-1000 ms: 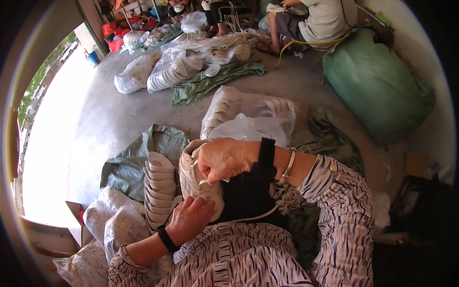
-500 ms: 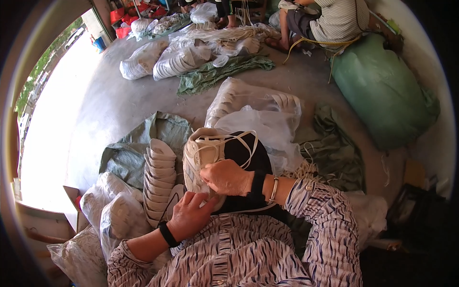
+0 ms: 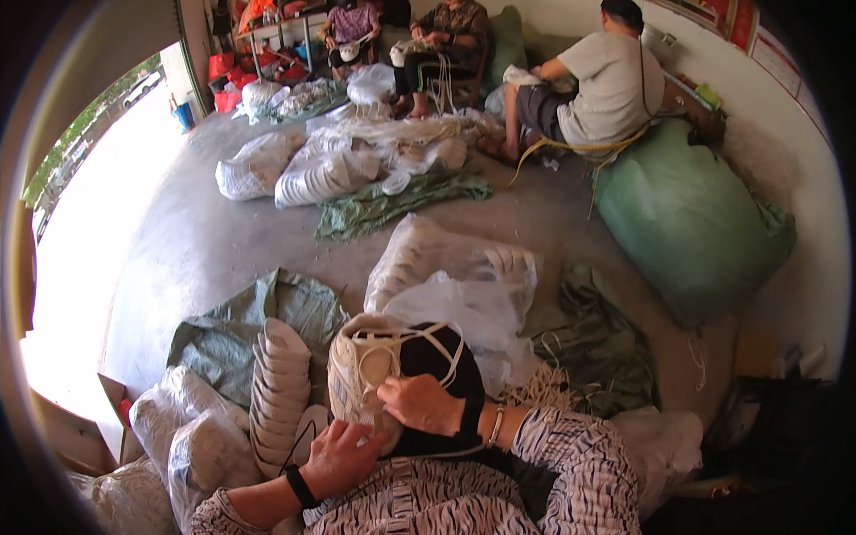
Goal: Lacing and tying the laces of a cream-colored athletic shoe.
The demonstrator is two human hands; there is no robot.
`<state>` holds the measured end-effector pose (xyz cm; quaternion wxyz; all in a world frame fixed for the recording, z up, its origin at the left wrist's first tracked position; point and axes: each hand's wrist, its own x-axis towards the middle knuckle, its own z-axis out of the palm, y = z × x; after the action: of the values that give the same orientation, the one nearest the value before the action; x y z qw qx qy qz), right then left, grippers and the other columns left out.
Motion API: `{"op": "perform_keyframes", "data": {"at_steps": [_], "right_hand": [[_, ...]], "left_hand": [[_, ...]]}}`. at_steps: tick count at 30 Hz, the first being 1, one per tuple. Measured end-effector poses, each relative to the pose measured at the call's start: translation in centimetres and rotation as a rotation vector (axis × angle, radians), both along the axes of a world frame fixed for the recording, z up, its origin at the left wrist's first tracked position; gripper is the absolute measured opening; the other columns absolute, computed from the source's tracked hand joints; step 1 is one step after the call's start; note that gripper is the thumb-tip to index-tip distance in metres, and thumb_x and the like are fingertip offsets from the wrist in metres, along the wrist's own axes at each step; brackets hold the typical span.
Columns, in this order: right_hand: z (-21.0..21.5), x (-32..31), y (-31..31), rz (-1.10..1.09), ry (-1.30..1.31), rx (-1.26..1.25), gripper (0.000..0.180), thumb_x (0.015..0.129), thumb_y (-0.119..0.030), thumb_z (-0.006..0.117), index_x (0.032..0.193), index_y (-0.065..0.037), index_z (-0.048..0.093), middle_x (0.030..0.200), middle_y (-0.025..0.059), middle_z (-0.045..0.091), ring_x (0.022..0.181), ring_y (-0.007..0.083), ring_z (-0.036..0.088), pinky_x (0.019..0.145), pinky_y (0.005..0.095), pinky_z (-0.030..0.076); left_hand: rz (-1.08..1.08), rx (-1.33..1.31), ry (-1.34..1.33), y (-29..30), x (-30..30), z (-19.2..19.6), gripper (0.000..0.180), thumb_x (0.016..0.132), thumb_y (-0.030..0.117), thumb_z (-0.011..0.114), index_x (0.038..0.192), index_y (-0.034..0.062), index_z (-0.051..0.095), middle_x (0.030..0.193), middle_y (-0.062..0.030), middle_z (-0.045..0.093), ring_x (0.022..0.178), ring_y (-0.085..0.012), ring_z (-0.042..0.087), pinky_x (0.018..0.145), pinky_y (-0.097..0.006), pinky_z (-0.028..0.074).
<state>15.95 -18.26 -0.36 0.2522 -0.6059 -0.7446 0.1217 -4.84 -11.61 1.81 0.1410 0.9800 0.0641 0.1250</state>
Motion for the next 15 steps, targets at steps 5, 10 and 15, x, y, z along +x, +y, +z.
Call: {"op": "perform_keyframes", "data": {"at_steps": [5, 10, 15], "right_hand": [[0.0, 0.2, 0.2, 0.007, -0.046, -0.048, 0.016, 0.079, -0.016, 0.062, 0.081, -0.003, 0.052, 0.075, 0.0131, 0.058, 0.068, 0.0288, 0.063, 0.055, 0.0372, 0.050], [0.2, 0.0, 0.9, 0.136, -0.490, 0.092, 0.008, 0.078, -0.011, 0.055, 0.078, -0.004, 0.050, 0.069, 0.0101, 0.054, 0.061, 0.0239, 0.062, 0.050, 0.0329, 0.049], [1.6, -0.1, 1.5, 0.214, -0.493, 0.054, 0.011, 0.079, -0.012, 0.054, 0.075, -0.002, 0.054, 0.068, 0.0138, 0.059, 0.062, 0.0253, 0.064, 0.048, 0.0338, 0.050]], "left_hand": [[0.010, 0.064, 0.065, -0.4, 0.4, 0.0, 0.042, 0.067, 0.015, 0.065, 0.107, 0.0249, 0.062, 0.093, 0.0002, 0.053, 0.082, -0.0211, 0.053, 0.068, -0.034, 0.049], [-0.034, 0.051, 0.020, 0.3, 0.4, 0.1, 0.041, 0.067, 0.016, 0.066, 0.107, 0.0233, 0.062, 0.092, 0.0000, 0.053, 0.082, -0.0208, 0.054, 0.068, -0.034, 0.050], [-0.042, 0.059, 0.032, 0.5, 0.0, -0.6, 0.036, 0.071, 0.019, 0.065, 0.107, 0.0215, 0.062, 0.090, -0.0016, 0.054, 0.084, -0.0222, 0.054, 0.069, -0.035, 0.049]]}}
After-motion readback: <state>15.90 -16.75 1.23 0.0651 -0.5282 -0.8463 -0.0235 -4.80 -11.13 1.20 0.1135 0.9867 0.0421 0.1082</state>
